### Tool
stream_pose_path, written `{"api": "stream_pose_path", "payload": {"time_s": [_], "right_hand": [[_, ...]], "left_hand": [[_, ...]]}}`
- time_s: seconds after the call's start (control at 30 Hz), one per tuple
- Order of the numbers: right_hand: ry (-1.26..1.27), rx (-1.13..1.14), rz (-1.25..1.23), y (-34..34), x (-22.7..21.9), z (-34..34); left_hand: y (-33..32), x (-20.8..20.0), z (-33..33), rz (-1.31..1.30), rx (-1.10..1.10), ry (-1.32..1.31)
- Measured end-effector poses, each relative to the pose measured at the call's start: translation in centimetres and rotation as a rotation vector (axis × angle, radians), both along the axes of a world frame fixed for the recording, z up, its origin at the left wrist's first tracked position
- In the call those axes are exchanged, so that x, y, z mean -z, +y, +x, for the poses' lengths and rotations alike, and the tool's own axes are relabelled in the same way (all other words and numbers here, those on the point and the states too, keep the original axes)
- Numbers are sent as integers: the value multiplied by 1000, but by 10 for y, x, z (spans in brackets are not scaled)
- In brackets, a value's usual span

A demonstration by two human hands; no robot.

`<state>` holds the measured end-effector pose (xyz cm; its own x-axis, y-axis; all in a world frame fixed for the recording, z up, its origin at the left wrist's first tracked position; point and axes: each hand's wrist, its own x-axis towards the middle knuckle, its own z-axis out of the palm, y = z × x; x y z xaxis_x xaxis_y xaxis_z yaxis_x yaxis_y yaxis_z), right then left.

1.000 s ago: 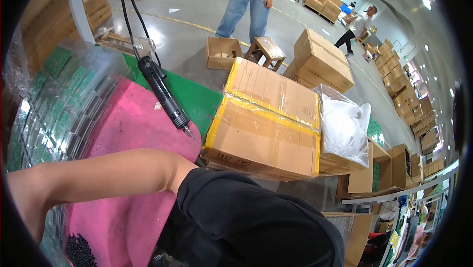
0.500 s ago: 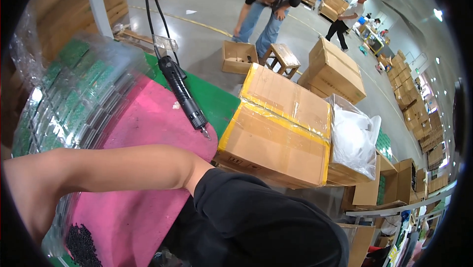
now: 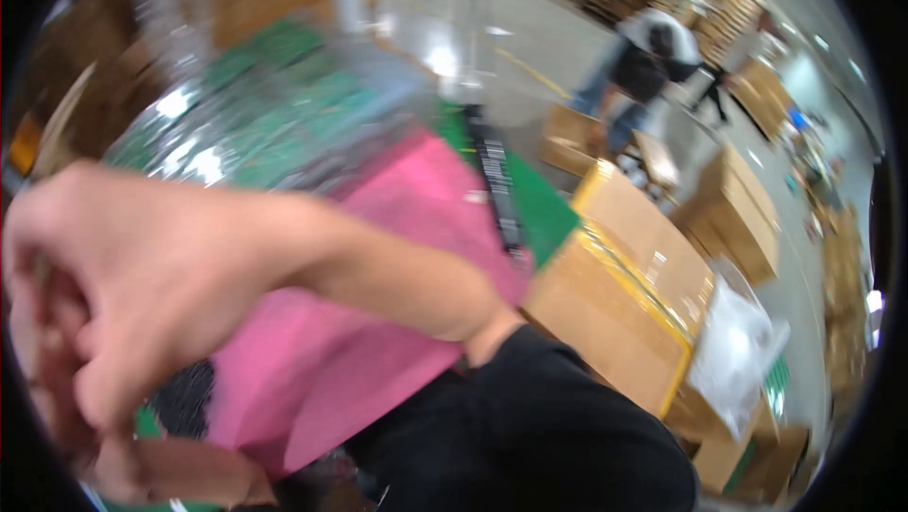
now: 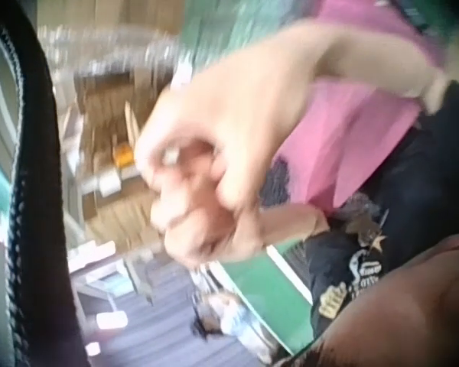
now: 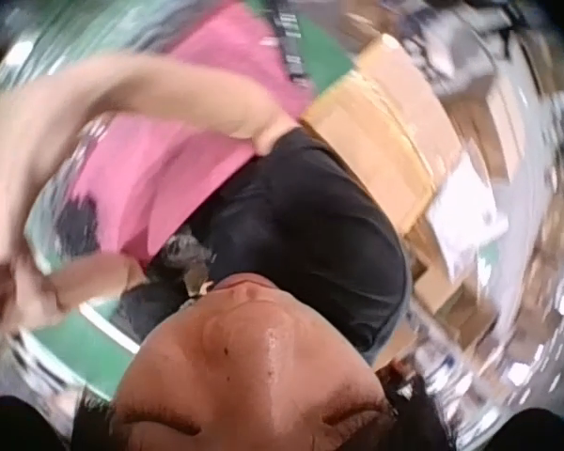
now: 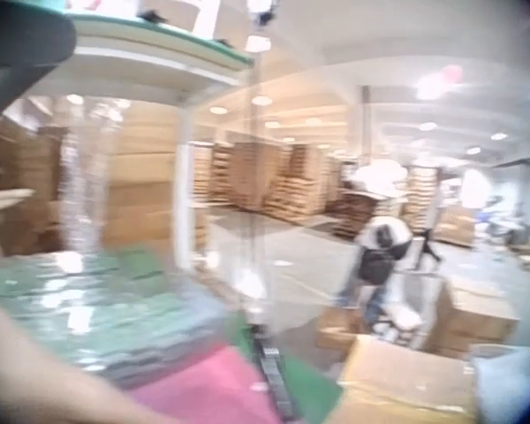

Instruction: Assembling circuit boards into plastic components and fastening them using an electric screwdriver.

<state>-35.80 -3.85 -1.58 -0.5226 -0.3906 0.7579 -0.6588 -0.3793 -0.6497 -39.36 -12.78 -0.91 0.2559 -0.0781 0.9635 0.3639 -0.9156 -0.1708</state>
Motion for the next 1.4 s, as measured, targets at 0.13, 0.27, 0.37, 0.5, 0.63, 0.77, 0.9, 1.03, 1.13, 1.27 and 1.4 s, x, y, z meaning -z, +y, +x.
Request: {"api": "stream_pose_path", "payload": {"time_s": [0.13, 0.27, 0.37, 0.5, 0.63, 0.77, 0.9, 1.03, 1.13, 1.27, 1.4], "right_hand": [[-216, 187, 250, 42, -3, 26], [-211, 156, 124, 27, -6, 23], [-259, 140, 190, 28, -12, 26], [-319, 109, 179, 25, -16, 31], [-273, 159, 141, 28, -9, 32], [-240, 184, 158, 28, -9, 35], [-214, 174, 161, 27, -10, 33], [-223, 188, 165, 31, -10, 33], [-153, 124, 193, 33, -11, 33], [-170, 82, 167, 33, -9, 29], [-160, 118, 177, 34, -6, 25]], "left_hand": [[-34, 21, 0, -417, -485, -56], [-46, 0, 6, -436, -578, -32], [-47, 2, 11, -424, -656, -97], [-48, 7, 15, -376, -566, -170], [-38, 8, 23, -329, -535, -215], [-35, 11, 22, -325, -469, -215], [-38, 5, 16, -315, -413, -83], [-35, 9, 26, -314, -456, -188], [-35, 7, 28, -288, -529, -174], [-33, 7, 26, -232, -584, -122], [-32, 9, 27, -245, -589, -200]]}}
